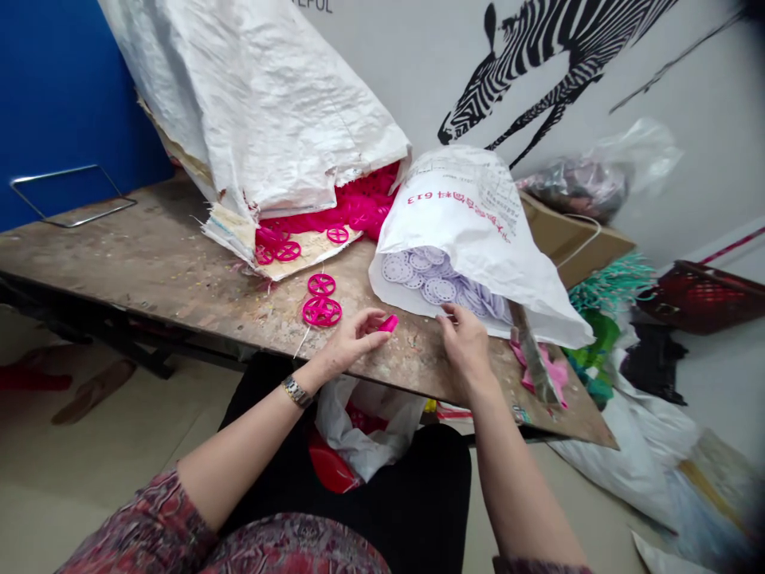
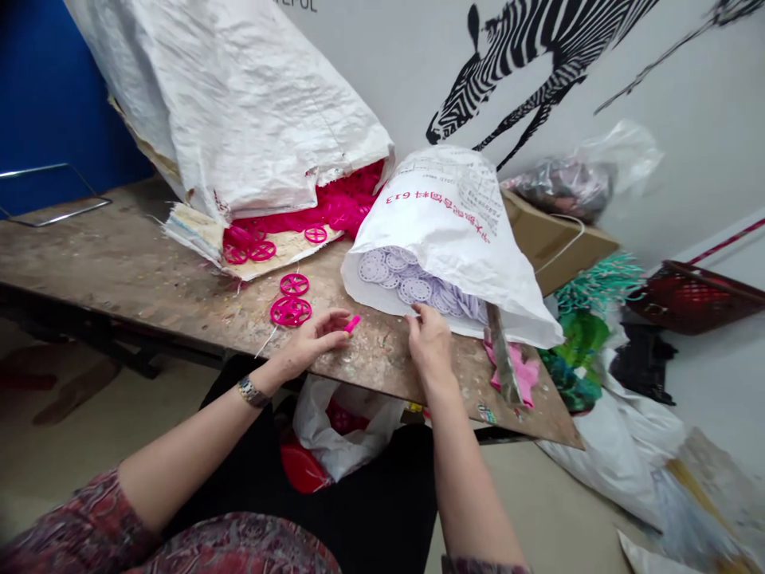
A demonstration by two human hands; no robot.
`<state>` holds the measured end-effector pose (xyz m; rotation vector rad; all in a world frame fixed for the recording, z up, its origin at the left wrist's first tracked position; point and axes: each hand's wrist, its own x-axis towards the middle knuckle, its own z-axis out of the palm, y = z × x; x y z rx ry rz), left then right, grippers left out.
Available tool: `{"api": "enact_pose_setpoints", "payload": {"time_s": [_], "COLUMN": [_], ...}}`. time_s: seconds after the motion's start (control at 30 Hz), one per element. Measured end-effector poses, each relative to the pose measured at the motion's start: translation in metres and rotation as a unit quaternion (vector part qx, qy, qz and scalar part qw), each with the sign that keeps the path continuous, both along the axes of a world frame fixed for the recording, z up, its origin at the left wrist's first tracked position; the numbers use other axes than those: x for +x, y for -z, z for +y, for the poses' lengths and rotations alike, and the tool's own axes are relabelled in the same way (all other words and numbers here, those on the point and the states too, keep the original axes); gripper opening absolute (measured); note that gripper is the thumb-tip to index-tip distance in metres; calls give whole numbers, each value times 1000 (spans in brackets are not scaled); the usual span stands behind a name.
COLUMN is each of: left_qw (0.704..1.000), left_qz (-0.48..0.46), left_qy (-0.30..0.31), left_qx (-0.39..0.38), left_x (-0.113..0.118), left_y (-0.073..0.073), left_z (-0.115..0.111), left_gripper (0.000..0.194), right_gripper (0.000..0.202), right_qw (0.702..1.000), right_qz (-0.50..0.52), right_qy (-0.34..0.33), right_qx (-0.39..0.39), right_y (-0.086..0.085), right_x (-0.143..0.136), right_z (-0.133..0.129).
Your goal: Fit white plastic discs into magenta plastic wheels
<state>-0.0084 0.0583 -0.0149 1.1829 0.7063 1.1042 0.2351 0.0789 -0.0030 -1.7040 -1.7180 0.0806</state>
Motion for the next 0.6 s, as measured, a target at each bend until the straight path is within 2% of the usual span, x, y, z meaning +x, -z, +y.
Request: {"api": "enact_pose_setpoints", "payload": {"time_s": [0.1,0.2,0.4,0.6], "left_qw": [997,995,993,987], "left_qz": [-44,-54,-58,-102], "left_qy": [8,16,29,39], "left_qx": [-63,-85,-101,-118], "left_x": [0,-1,-2,-4], "left_y": [2,0,-1,-1], "left_z": [2,2,3,5], "left_gripper": [47,47,46,40], "right_gripper": [42,48,26,19], "right_qw": [989,976,985,997], "right_qz": [-139,-195,-156,-49], "right_qy": [58,88,69,41], "right_qx": [-15,-35,-3,48], "right_y": [4,8,10,-6], "right_x": [14,17,15,20], "right_z": [34,56,72,60]}}
